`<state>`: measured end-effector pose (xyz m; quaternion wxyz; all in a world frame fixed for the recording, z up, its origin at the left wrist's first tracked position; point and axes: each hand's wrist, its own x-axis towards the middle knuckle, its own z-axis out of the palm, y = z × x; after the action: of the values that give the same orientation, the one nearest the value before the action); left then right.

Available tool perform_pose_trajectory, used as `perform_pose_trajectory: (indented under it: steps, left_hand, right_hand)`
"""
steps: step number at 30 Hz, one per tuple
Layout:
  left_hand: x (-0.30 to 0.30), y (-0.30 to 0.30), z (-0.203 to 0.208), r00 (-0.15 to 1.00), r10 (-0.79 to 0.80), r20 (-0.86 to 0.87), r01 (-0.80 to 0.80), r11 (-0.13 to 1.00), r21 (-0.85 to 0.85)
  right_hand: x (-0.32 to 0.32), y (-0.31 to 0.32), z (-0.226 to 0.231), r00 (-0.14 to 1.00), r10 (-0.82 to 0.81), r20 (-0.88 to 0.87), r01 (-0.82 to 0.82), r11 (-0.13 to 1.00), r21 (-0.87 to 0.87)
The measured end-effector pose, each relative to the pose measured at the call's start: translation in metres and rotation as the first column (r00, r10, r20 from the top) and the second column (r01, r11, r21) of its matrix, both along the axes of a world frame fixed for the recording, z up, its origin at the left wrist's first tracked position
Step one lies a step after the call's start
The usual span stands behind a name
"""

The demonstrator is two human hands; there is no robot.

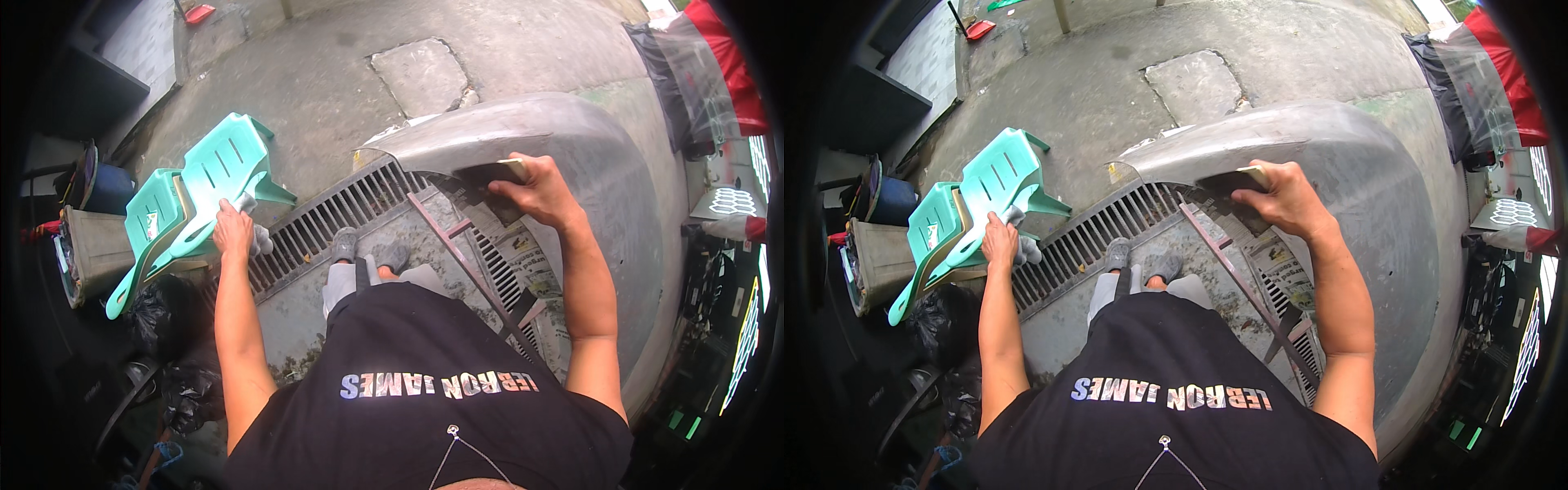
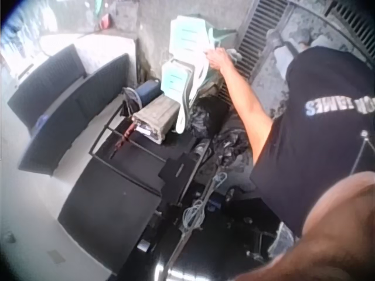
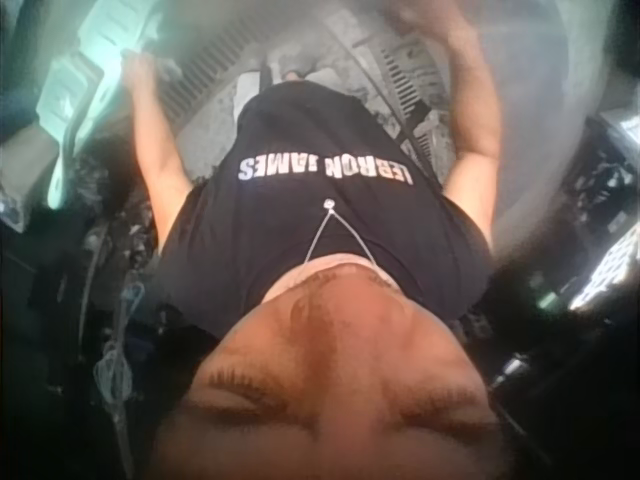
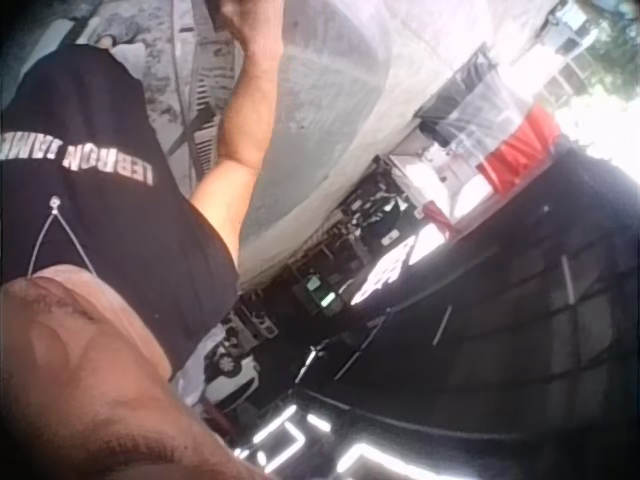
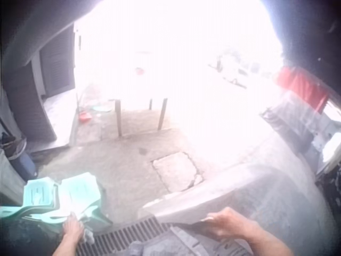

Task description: The person sands a large curved car body panel with a sanding block, moving it across the surface in repeated strokes. The person occasionally wipes the surface with a cloth. The work is performed in a workshop or garage area with a concrete floor and green plastic chairs nearby.

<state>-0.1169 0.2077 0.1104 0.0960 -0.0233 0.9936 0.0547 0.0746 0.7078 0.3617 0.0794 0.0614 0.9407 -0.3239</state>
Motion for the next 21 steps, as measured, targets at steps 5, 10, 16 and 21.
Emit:
perform_pose_trajectory:
  steps: [5, 10, 16, 21]
  left_hand:
    - [0.001, -0.001, 0.004, 1.000, -0.018, 0.018, 0.018, 1.000, -0.003]
    - [-0.001, 0.002, 0.003, 1.000, 0.004, 0.016, -0.003, 1.000, -0.003]
    - [0.001, -0.001, -0.001, 1.000, -0.027, -0.005, 0.027, 1.000, 0.007]
    - [0.002, -0.006, -0.001, 0.998, -0.068, -0.014, 0.068, 0.998, 0.005]
  right_hand:
    - [-0.011, 0.002, 0.012, 0.991, -0.062, -0.119, 0.039, 0.981, -0.188]
    - [-0.011, -0.009, 0.023, 0.994, 0.098, 0.046, -0.104, 0.982, 0.158]
    - [0.006, -0.026, 0.005, 0.971, -0.204, -0.129, 0.203, 0.979, -0.018]
    - [0.023, -0.037, -0.006, 0.900, -0.405, -0.163, 0.385, 0.912, -0.140]
